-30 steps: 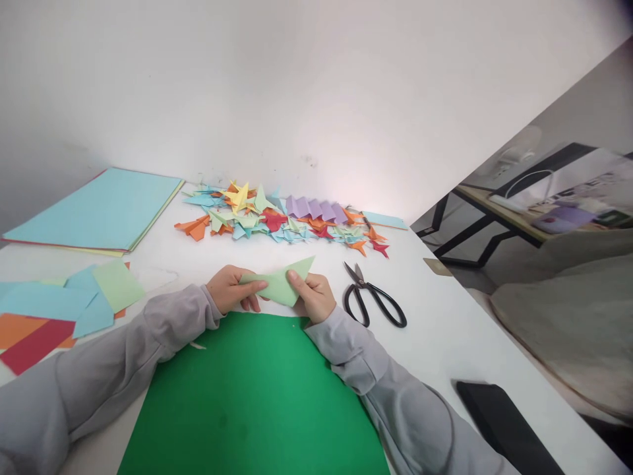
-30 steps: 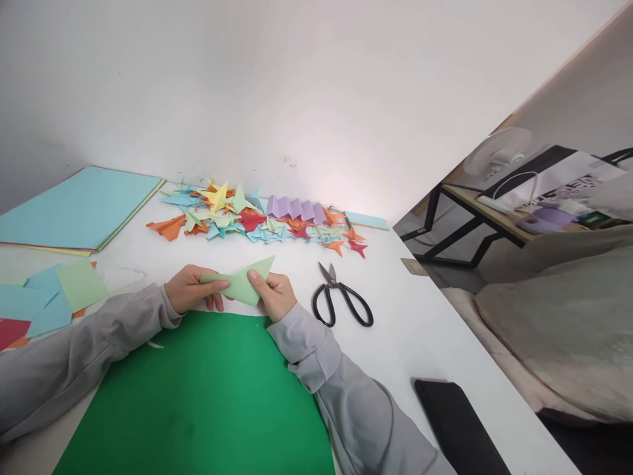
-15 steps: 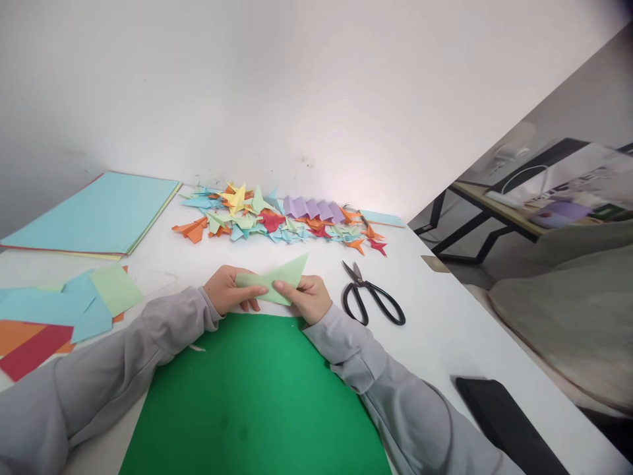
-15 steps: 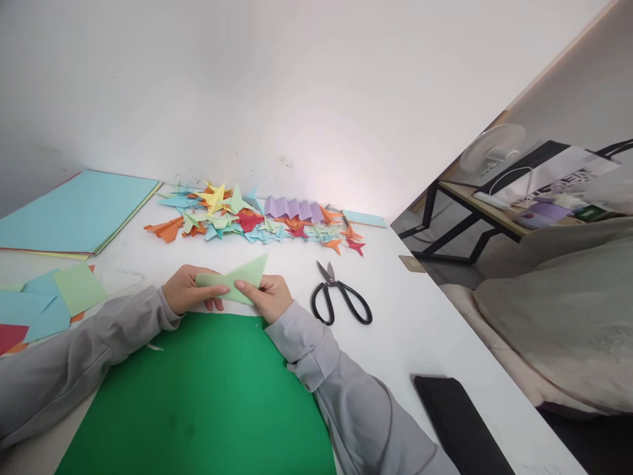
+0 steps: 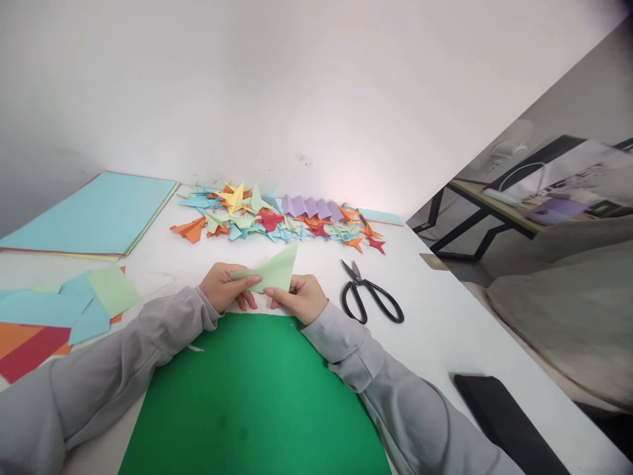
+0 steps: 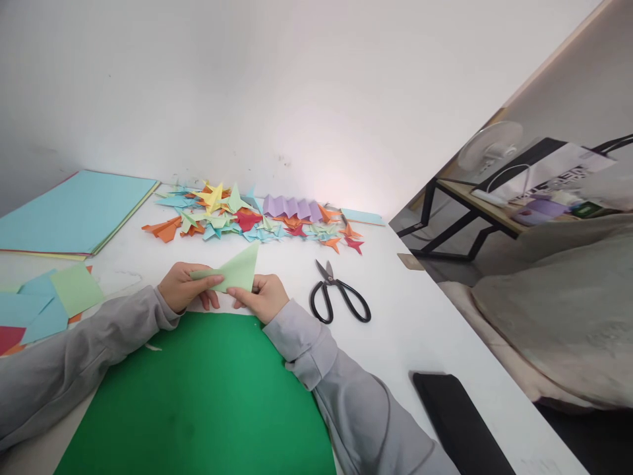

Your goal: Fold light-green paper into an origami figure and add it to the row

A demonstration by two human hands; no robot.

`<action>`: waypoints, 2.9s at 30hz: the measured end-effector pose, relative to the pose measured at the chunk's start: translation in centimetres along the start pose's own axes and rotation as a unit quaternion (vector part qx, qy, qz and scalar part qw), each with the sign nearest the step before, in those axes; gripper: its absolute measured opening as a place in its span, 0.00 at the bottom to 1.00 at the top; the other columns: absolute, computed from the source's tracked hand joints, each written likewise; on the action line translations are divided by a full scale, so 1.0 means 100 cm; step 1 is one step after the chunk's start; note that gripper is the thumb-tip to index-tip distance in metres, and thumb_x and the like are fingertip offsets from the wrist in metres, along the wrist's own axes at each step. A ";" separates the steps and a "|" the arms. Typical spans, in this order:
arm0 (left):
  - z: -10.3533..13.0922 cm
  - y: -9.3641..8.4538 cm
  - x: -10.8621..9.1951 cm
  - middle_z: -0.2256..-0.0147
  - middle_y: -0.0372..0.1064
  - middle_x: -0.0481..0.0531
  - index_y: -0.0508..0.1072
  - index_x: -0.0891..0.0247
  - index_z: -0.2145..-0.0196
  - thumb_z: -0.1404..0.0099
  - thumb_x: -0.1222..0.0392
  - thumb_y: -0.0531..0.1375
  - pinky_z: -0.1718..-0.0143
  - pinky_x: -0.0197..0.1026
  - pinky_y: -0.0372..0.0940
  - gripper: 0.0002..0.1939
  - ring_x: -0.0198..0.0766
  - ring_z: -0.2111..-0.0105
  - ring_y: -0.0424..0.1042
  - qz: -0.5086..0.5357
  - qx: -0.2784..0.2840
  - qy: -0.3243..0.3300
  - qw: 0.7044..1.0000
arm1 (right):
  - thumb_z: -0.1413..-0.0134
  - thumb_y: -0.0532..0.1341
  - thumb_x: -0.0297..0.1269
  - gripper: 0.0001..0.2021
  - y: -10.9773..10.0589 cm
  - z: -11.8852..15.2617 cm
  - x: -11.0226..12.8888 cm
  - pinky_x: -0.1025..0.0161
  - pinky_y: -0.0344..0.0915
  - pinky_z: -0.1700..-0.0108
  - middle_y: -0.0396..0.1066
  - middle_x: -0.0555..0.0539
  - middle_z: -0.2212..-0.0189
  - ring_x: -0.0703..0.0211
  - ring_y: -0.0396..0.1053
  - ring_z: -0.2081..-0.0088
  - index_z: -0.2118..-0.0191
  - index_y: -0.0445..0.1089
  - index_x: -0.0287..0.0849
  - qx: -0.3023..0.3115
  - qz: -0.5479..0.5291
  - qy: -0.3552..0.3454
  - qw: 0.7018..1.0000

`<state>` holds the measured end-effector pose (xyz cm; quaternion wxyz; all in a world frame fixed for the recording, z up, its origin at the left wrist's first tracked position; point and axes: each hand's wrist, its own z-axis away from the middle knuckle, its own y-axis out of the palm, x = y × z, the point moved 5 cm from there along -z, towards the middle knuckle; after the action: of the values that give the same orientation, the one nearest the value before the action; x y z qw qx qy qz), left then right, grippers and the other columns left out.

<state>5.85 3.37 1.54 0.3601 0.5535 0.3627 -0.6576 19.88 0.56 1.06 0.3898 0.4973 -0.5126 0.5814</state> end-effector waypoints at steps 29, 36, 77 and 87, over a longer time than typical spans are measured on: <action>-0.001 -0.003 0.002 0.87 0.67 0.49 0.69 0.69 0.74 0.48 0.50 0.61 0.87 0.33 0.64 0.16 0.37 0.85 0.69 0.033 -0.017 0.002 0.999 | 0.67 0.66 0.47 0.17 0.000 -0.001 -0.003 0.69 0.54 0.81 0.67 0.51 0.86 0.68 0.59 0.84 0.76 0.71 0.35 0.001 -0.042 -0.004 0.999; -0.001 -0.004 0.002 0.88 0.67 0.50 0.68 0.69 0.76 0.49 0.49 0.61 0.87 0.34 0.63 0.16 0.36 0.87 0.68 0.034 -0.026 -0.006 0.999 | 0.65 0.66 0.48 0.16 -0.003 -0.001 -0.005 0.68 0.57 0.79 0.69 0.50 0.84 0.67 0.61 0.82 0.77 0.71 0.37 -0.013 -0.043 -0.021 0.999; 0.004 0.002 -0.005 0.83 0.70 0.48 0.73 0.69 0.76 0.56 0.62 0.65 0.84 0.31 0.64 0.09 0.32 0.83 0.68 -0.058 -0.005 0.043 0.997 | 0.65 0.66 0.45 0.14 0.002 -0.001 0.002 0.70 0.59 0.80 0.68 0.50 0.86 0.68 0.62 0.84 0.83 0.70 0.37 0.019 -0.035 -0.014 0.999; 0.007 0.004 -0.008 0.84 0.68 0.47 0.72 0.69 0.74 0.54 0.62 0.62 0.84 0.31 0.64 0.08 0.33 0.83 0.68 -0.077 -0.020 0.044 0.996 | 0.61 0.65 0.41 0.11 0.005 -0.001 0.000 0.68 0.64 0.77 0.71 0.48 0.83 0.65 0.66 0.80 0.79 0.72 0.37 0.051 -0.035 -0.029 0.998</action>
<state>5.95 2.66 2.40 0.3028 0.5448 0.4326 -0.6514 19.40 0.59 0.91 0.3689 0.5504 -0.4757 0.5785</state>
